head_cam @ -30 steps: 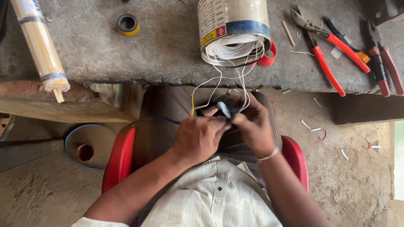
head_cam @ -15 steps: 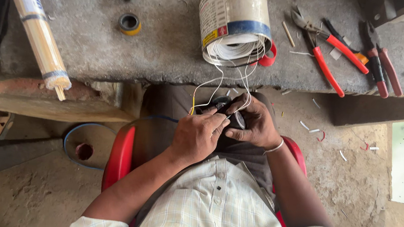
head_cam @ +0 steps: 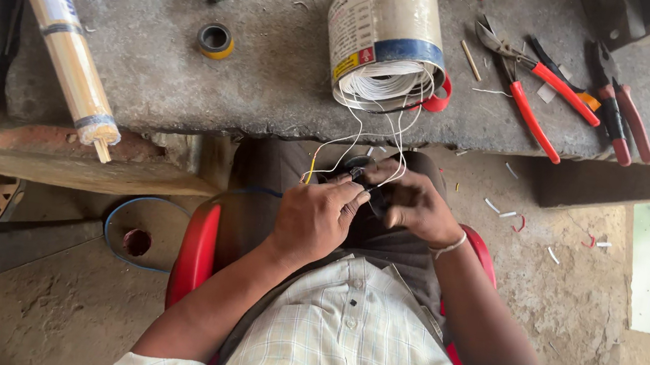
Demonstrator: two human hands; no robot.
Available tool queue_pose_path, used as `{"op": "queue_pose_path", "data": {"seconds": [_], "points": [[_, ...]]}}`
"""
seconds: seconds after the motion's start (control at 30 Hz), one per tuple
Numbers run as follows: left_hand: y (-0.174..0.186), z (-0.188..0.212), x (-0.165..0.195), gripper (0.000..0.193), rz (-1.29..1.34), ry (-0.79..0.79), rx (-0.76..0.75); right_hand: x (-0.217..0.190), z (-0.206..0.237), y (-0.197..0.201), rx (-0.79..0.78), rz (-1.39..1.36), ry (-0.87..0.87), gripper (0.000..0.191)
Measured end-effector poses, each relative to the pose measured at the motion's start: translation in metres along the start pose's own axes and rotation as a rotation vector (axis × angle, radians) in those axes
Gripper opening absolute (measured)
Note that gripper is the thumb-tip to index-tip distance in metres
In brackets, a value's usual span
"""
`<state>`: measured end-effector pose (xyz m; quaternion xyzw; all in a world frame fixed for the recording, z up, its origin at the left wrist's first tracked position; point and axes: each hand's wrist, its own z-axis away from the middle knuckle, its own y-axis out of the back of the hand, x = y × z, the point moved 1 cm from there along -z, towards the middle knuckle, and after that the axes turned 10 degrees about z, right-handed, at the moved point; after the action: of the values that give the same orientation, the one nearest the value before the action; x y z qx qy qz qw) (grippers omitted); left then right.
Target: The person strips insulation from several wires using scissors, twists the exposed strands together with pliers, and then wraps the connections with black electrical tape. The work is performed at a cluttered workbench with various tools visible.
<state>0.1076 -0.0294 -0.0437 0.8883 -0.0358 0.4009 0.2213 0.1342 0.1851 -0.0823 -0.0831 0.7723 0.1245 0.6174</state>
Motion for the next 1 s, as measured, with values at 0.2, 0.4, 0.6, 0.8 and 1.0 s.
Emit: {"op": "queue_pose_path", "data": {"seconds": [0.2,0.4,0.6,0.8,1.0], "points": [[-0.008,0.005,-0.003,0.018,-0.031,0.052,-0.114,0.006,0.010,0.018,0.036,0.283,0.051,0.042],[-0.008,0.003,-0.005,0.018,-0.024,0.101,-0.089,-0.003,0.010,0.014,-0.034,-0.325,-0.200,0.063],[-0.016,0.002,-0.002,0.021,-0.071,0.119,-0.166,0.015,0.010,-0.011,0.415,-0.077,-0.279,0.048],[-0.008,0.000,-0.008,0.019,0.060,0.085,-0.035,0.014,0.017,0.001,0.056,-0.134,-0.026,0.057],[-0.010,0.001,-0.002,0.019,0.011,0.198,-0.135,0.004,0.017,0.017,0.006,-0.065,-0.085,0.048]]}}
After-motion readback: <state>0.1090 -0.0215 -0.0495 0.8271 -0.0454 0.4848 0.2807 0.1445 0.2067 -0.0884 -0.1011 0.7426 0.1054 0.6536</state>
